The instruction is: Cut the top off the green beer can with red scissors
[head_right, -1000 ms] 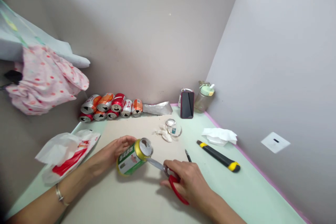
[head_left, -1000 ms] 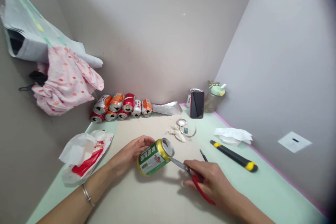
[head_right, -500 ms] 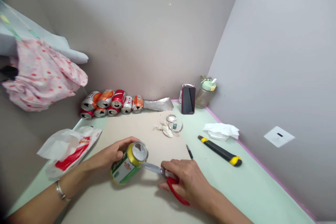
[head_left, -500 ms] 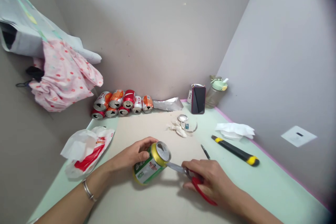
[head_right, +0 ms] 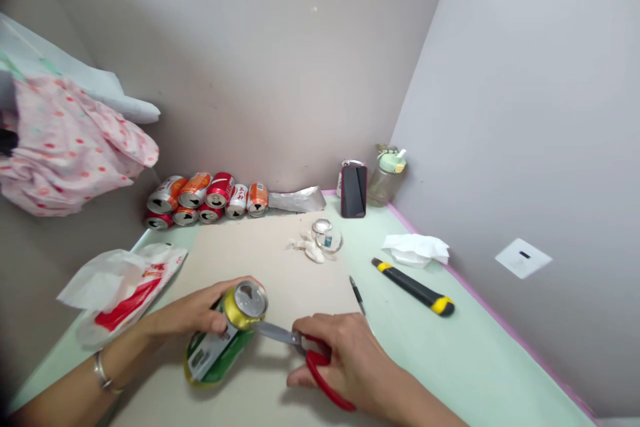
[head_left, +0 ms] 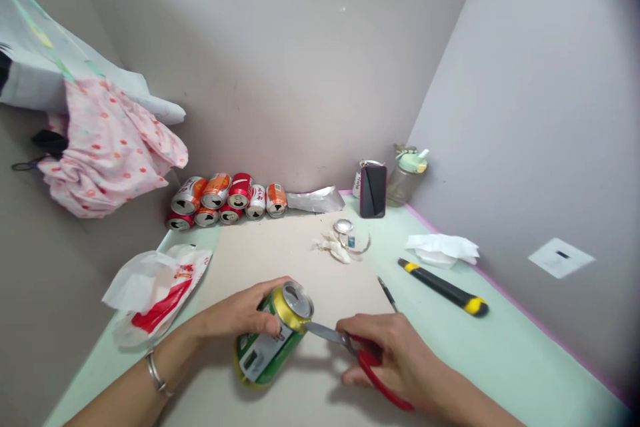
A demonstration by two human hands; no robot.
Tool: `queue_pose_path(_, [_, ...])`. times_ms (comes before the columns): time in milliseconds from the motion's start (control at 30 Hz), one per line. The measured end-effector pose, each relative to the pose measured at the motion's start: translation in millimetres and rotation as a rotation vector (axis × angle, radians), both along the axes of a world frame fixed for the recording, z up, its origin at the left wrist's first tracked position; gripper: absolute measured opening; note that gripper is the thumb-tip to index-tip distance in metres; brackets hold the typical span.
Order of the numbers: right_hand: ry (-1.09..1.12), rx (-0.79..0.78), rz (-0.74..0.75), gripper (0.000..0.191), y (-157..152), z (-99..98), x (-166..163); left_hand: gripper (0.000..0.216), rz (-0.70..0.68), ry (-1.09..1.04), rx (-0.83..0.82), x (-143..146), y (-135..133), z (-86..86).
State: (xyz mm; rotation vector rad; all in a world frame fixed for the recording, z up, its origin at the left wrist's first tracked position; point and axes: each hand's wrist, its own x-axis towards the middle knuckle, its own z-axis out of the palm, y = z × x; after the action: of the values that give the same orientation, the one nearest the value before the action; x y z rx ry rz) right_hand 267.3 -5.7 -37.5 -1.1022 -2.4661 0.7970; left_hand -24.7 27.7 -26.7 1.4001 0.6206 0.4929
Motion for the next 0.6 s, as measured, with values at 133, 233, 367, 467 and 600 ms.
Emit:
queue_pose_path(133, [-0.003,-0.026,-0.017,0.067,-2,-1.8,-3,0.061,0.01,0.014,-0.002,-1,-1,0.5])
queue_pose_path(233, [-0.022,-0.027,-0.074,0.063,-2,-4.2,-5,0.06,0.069,0.019,0.01,0,-1,-1.3])
queue_pose_path(367, [-0.013,-0.072,-0.112,0.053,-3,-1.0,-4,0.063,0.126,-0.007,0.018,5,-2,-1.6])
queue_pose_path(467, [0.016,-0.207,-0.098,0.051,-3,3.2,-4,0.061,0.136,-0.021,0.019,9,-3,-2.0])
queue_pose_path(600, [0.042,-0.322,-0.115,0.051,-3,3.1,-5,0.054,0.17,0.015,0.039,10,-4,-3.0])
